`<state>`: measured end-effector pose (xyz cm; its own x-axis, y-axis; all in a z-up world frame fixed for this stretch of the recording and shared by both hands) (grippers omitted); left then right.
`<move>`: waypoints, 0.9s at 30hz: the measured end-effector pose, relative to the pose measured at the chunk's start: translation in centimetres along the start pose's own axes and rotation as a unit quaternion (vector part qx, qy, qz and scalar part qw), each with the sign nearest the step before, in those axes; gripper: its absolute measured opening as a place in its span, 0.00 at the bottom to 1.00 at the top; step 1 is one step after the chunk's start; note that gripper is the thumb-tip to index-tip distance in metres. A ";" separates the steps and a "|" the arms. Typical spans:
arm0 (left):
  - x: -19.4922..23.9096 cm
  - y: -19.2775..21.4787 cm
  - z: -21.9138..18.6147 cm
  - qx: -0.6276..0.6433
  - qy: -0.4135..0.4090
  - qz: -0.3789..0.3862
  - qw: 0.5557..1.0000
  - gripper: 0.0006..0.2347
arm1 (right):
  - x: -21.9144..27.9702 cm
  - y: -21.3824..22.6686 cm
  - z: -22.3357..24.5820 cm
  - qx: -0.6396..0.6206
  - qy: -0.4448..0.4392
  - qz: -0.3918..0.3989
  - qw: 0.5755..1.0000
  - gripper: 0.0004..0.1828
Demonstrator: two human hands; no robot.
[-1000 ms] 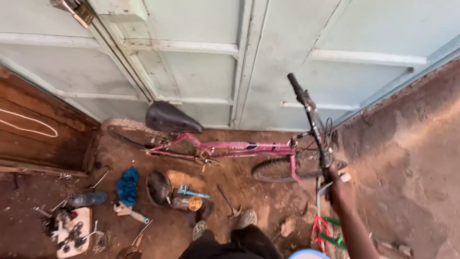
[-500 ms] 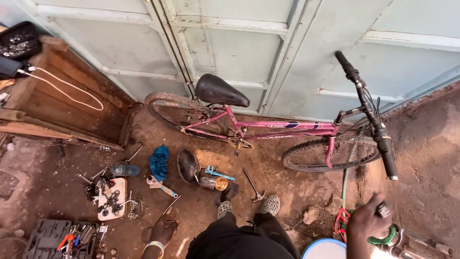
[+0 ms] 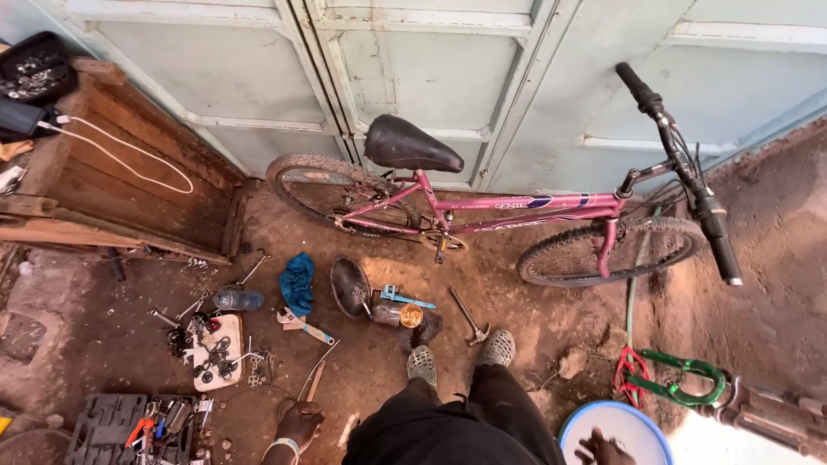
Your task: The person wipes the bicycle seat with a blue cloth, then uses a wrench to tighten bolts on the handlebars. They adjust the handlebars and test the movement before placing the wrench on the floor.
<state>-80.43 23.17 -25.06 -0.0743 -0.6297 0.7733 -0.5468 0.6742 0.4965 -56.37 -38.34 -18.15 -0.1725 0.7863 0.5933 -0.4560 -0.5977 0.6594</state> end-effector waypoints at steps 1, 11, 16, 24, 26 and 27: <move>0.2 -0.1 -1.0 -0.003 -0.001 0.003 1.000 0.10 | 1.8 0.0 1.8 -0.002 -0.002 -0.003 1.000 0.17; 4.7 -2.5 -10.0 -0.026 -0.146 -0.017 0.989 0.14 | 18.6 -9.0 19.5 0.115 0.384 0.288 0.870 0.14; 5.7 -5.9 -9.2 -0.031 -0.124 -0.032 0.991 0.14 | 24.9 -11.8 24.5 0.142 0.430 0.366 0.813 0.17; 20.4 -14.8 -21.3 0.038 -0.241 0.006 0.970 0.16 | 30.2 -9.9 27.5 0.149 0.298 0.543 0.771 0.29; 25.2 -17.4 -26.6 0.040 -0.265 0.043 0.962 0.18 | 29.1 -10.7 27.4 0.183 0.317 0.559 0.744 0.30; 27.7 -18.9 -29.3 0.041 -0.292 0.084 0.952 0.20 | 28.4 -11.0 27.3 0.213 0.335 0.570 0.720 0.31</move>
<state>-47.76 4.29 -1.47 -0.6036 -0.6395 0.4761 -0.5478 0.7665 0.3351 -32.42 -13.73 4.07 -0.6704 -0.4384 0.5987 0.5989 -0.7960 0.0877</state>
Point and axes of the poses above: each hand's wrist, its own x-axis away from the middle knuckle, its own y-axis out of the back of the hand, z = x × y, the point moved 4 cm from there along -x, towards the middle knuckle, and after that the axes turned 12 degrees about -z, right-handed, at the moved point
